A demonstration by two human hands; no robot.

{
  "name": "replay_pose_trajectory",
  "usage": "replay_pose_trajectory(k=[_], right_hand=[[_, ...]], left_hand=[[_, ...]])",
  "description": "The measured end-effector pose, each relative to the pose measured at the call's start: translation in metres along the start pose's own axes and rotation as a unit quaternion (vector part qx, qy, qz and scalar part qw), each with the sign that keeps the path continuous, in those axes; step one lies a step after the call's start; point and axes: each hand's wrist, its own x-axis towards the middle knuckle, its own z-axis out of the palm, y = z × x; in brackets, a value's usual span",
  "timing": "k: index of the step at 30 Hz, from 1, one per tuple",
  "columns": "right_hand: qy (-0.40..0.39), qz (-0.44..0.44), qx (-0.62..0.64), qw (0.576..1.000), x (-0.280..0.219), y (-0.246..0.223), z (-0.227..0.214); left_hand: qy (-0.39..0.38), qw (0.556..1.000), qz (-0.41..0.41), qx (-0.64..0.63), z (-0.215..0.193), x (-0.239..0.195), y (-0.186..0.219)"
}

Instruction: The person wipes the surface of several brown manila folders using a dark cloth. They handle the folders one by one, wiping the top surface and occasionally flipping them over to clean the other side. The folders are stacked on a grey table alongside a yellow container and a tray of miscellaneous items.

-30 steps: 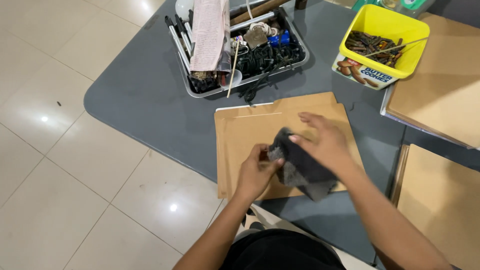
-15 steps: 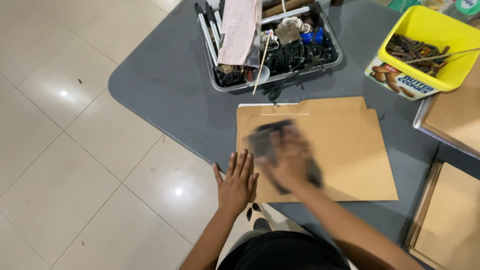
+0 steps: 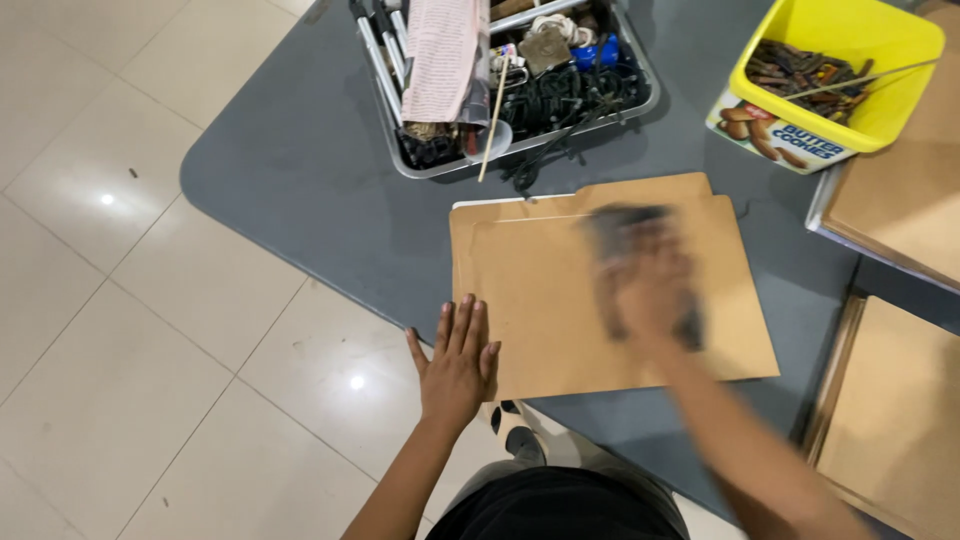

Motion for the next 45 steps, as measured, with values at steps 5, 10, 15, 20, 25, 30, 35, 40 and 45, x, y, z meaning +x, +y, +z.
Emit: replay_pose_trajectory(k=[5,10,15,20,25,30,35,40,45], right_hand=[[-0.08,-0.183,0.022,0.98,-0.052,-0.098,-0.065],[-0.031,-0.137,0.022,0.99,-0.058,0.003,-0.078],[-0.039,0.045,-0.075,0.995,-0.046,0.094,-0.093],[0.013,0.117,0.126,0.985,-0.046,0.103,-0.11],[0.039,0.136,0.341,0.93,-0.041,0.104,-0.148],[0.188,0.042,0.467,0.863,-0.026,0.054,-0.257],[0.268,-0.091,0.374,0.883,-0.019,0.012,-0.293],[0.081,-0.07,0.311,0.944,-0.032,-0.028,-0.214],[-0.074,-0.292,0.118,0.946,-0.095,-0.056,-0.116]], left_hand=[[-0.035,0.999,-0.005,0.014,-0.007,0.004,-0.002],[-0.15,0.987,-0.05,-0.011,-0.032,0.016,0.011],[-0.234,0.967,0.101,0.004,-0.059,0.027,0.061],[-0.331,0.937,0.11,0.021,-0.104,0.026,0.098],[-0.285,0.941,0.182,0.022,-0.063,0.02,0.094],[0.048,0.967,0.242,-0.069,-0.092,0.021,0.099],[-0.052,0.984,0.018,-0.171,-0.223,0.046,0.127],[-0.041,0.893,-0.112,-0.433,-0.143,0.074,0.099],[-0.136,0.821,-0.089,-0.547,0.051,0.064,0.044]])
